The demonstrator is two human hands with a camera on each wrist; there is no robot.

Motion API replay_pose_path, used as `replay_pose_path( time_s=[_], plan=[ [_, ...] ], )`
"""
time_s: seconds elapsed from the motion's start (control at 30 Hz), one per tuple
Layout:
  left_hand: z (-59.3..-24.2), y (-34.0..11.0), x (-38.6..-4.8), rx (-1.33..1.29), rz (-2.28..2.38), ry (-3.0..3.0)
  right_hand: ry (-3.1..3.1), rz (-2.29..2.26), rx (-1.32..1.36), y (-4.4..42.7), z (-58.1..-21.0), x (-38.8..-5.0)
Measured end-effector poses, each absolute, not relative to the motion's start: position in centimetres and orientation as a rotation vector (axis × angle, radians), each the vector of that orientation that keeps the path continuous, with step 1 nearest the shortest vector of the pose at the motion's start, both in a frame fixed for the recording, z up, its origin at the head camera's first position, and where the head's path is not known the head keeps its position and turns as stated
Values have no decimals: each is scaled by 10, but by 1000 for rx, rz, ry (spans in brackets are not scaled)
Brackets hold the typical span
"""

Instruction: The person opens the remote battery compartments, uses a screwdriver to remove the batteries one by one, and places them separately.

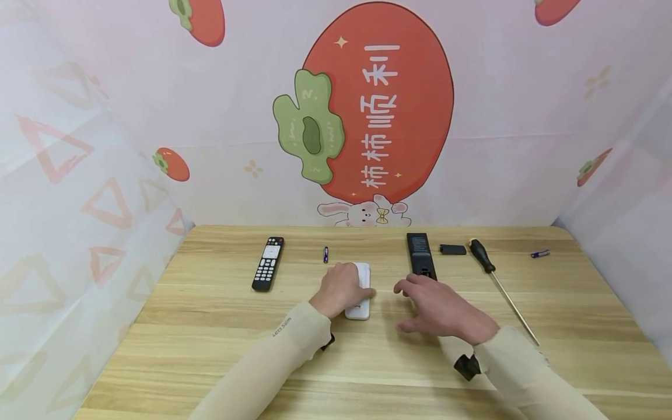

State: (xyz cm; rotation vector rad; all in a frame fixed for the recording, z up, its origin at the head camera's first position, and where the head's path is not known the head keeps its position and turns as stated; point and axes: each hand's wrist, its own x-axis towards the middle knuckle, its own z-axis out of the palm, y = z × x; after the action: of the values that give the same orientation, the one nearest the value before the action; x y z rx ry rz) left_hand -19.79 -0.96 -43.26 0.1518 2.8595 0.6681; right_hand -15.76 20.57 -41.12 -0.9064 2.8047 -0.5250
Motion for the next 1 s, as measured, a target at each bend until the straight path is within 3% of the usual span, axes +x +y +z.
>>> replay_pose_path(
  time_s=[0.33, 0.73, 1.0],
  plan=[
    [-426, -24, -194, 195, 552, 2893, 2788, -505, -947, 193, -412, -160],
    [-423, -64, -192, 590, 500, 2785, 2780, -486, -938, 173, -412, -168],
    [-429, -70, -188, 663, 464, 2723, 2813, -498, -1030, 155, -415, -175]
  ],
)
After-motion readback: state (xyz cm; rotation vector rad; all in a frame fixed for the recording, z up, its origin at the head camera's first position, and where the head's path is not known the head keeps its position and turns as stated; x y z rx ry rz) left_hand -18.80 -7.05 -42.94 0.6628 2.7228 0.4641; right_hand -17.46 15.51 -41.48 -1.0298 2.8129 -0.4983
